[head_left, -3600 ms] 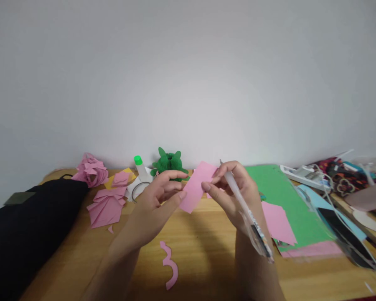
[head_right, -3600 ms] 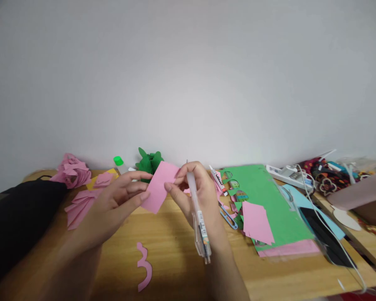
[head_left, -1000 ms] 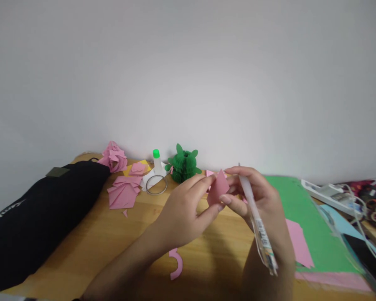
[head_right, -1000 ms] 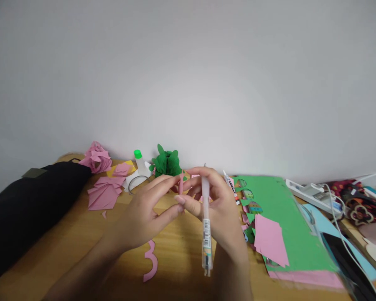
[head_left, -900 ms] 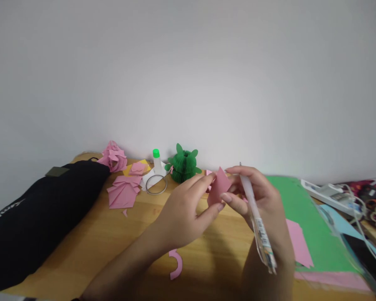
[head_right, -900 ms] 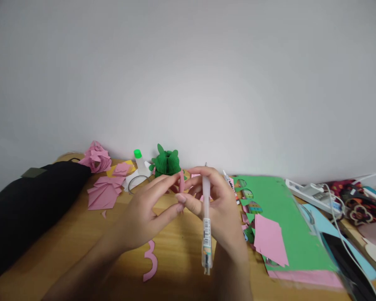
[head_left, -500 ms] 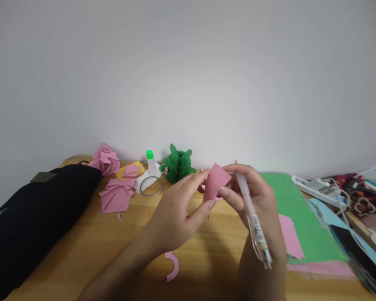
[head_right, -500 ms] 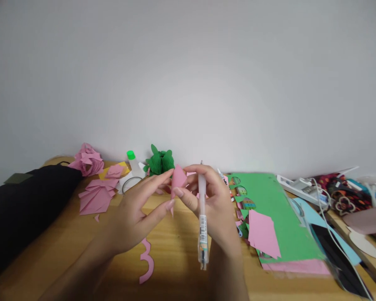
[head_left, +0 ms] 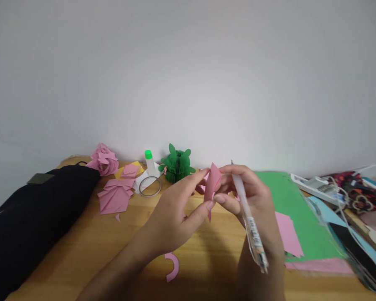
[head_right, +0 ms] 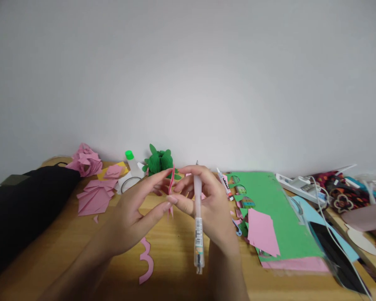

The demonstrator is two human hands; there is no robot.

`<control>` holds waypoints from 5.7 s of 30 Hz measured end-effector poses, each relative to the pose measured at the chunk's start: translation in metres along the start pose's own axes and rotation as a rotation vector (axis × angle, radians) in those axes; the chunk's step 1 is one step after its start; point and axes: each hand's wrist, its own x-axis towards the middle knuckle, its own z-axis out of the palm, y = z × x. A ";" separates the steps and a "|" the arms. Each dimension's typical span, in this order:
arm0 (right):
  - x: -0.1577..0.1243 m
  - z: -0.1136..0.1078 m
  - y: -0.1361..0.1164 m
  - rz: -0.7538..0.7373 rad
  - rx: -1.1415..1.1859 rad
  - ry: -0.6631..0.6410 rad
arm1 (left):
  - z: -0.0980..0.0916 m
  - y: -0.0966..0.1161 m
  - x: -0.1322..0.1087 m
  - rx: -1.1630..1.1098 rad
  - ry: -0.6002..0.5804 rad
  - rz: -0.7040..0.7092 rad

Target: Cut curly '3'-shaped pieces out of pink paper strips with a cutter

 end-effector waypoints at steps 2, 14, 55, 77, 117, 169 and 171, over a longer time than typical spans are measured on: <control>0.000 0.000 -0.001 0.004 -0.013 -0.012 | -0.001 0.001 0.000 -0.002 -0.005 -0.005; -0.001 0.000 -0.004 -0.007 -0.069 -0.001 | 0.000 0.000 0.000 -0.008 0.000 -0.058; -0.125 0.010 0.119 0.429 -0.529 -0.002 | 0.014 -0.056 -0.182 0.520 -0.315 -0.199; -0.148 0.004 0.125 0.368 -0.497 0.420 | 0.042 -0.046 -0.152 0.583 0.004 0.229; -0.175 -0.036 0.118 0.042 -0.543 -0.219 | 0.056 -0.086 -0.119 0.374 -0.718 0.062; -0.127 -0.002 -0.010 0.214 0.005 0.041 | 0.014 0.038 -0.131 -0.606 -0.366 -0.653; -0.129 -0.001 -0.010 0.203 0.000 0.043 | 0.015 0.039 -0.133 -0.626 -0.360 -0.660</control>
